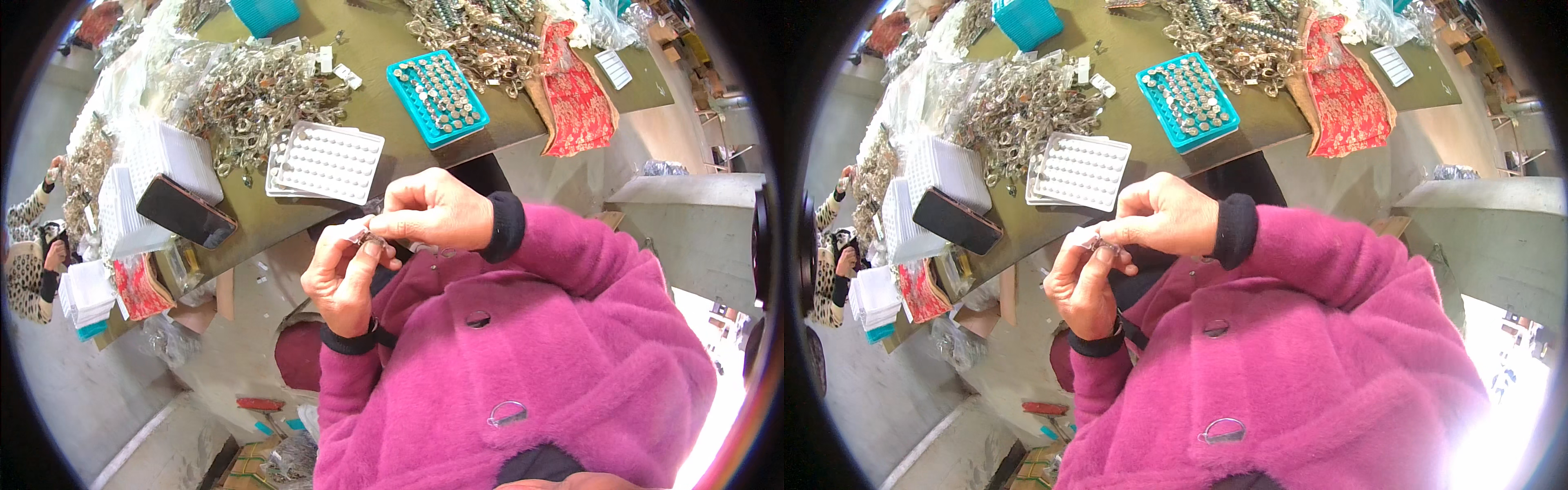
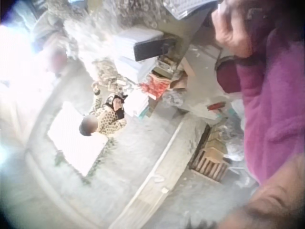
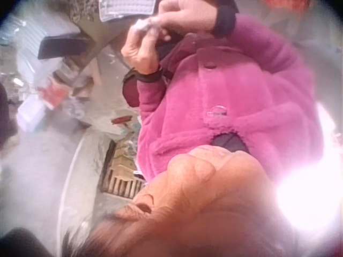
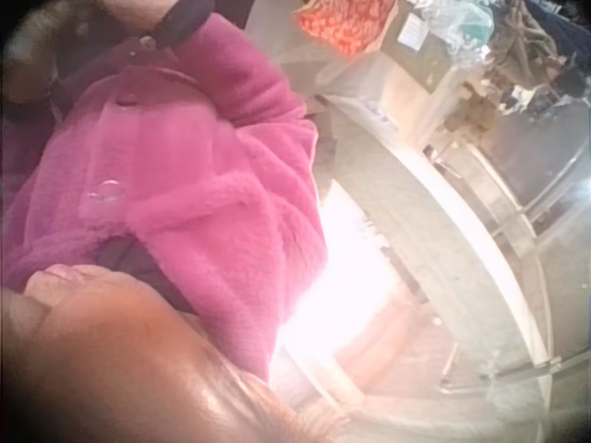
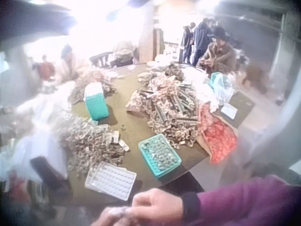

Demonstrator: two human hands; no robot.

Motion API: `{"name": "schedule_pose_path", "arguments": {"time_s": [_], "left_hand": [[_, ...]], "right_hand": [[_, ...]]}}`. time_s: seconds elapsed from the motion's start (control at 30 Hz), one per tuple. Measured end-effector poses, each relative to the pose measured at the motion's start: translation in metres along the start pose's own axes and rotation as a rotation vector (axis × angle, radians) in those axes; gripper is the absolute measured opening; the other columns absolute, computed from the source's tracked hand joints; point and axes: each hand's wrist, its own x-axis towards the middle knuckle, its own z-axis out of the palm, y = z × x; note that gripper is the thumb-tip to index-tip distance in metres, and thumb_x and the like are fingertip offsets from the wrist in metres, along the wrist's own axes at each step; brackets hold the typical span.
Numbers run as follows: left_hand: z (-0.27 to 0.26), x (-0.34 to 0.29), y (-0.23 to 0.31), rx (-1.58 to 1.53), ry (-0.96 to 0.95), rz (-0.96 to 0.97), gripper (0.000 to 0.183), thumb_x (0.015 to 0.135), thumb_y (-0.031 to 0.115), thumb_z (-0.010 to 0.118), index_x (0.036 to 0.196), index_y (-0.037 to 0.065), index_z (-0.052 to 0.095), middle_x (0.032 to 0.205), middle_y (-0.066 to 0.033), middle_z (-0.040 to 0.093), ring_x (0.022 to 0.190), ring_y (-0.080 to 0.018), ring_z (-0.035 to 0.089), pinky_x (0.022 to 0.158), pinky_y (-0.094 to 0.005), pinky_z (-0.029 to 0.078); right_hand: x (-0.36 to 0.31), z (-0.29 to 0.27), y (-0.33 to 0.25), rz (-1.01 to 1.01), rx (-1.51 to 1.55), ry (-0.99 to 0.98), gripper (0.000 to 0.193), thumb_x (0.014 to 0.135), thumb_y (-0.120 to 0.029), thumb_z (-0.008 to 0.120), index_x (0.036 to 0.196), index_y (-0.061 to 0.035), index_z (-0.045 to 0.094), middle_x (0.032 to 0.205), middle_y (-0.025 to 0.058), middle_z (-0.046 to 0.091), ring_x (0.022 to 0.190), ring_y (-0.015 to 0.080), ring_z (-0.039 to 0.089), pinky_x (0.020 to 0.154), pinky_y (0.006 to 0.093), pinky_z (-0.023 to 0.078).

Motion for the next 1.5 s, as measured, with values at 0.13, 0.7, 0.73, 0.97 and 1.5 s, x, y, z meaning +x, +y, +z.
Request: {"name": "schedule_pose_path", "arguments": {"time_s": [0.13,0.7,0.73,0.97,1.5], "left_hand": [[0.012,-0.001,0.001,-0.076,0.060,-0.226,0.021,0.093,-0.007,0.066,0.114,-0.007,0.066,0.101,-0.0154,0.071,0.078,-0.0189,0.069,0.068,-0.0336,0.063],[0.029,0.007,-0.030,-0.315,0.028,-0.129,0.039,0.083,-0.002,0.078,0.121,0.000,0.068,0.108,-0.0151,0.072,0.089,-0.0193,0.068,0.071,-0.0272,0.057],[0.030,0.009,-0.029,-0.321,0.000,-0.098,0.038,0.083,-0.003,0.078,0.119,-0.001,0.069,0.108,-0.0147,0.072,0.089,-0.0190,0.068,0.071,-0.0265,0.057],[0.024,0.021,-0.009,0.288,-0.134,0.168,0.036,0.077,-0.013,0.078,0.111,-0.003,0.071,0.107,-0.0128,0.070,0.093,-0.0184,0.069,0.080,-0.0289,0.059],[0.049,0.026,-0.002,0.804,-0.198,0.329,0.027,0.076,-0.009,0.082,0.102,-0.001,0.077,0.097,-0.0122,0.074,0.086,-0.0202,0.072,0.076,-0.0293,0.058]], "right_hand": [[-0.014,-0.011,0.002,-0.619,-0.499,0.271,0.009,0.095,-0.005,0.068,0.102,-0.0006,0.066,0.094,0.0098,0.064,0.087,0.0197,0.065,0.077,0.0319,0.053],[-0.042,-0.033,0.009,-0.198,-0.072,-0.070,0.027,0.104,-0.024,0.062,0.091,-0.0014,0.069,0.076,0.0005,0.064,0.067,0.0066,0.057,0.061,0.0243,0.047],[-0.042,-0.033,0.008,-0.278,-0.155,-0.039,0.027,0.104,-0.024,0.062,0.091,-0.0013,0.069,0.075,0.0003,0.064,0.066,0.0064,0.057,0.060,0.0242,0.047],[-0.037,-0.047,0.001,0.192,0.435,-0.173,0.031,0.101,-0.034,0.065,0.093,-0.0045,0.069,0.071,-0.0001,0.064,0.058,0.0071,0.060,0.054,0.0239,0.051],[-0.043,-0.061,0.002,-0.417,-0.243,-0.063,0.013,0.095,-0.013,0.067,0.091,-0.0006,0.068,0.075,0.0059,0.067,0.069,0.0132,0.063,0.065,0.0319,0.051]]}}
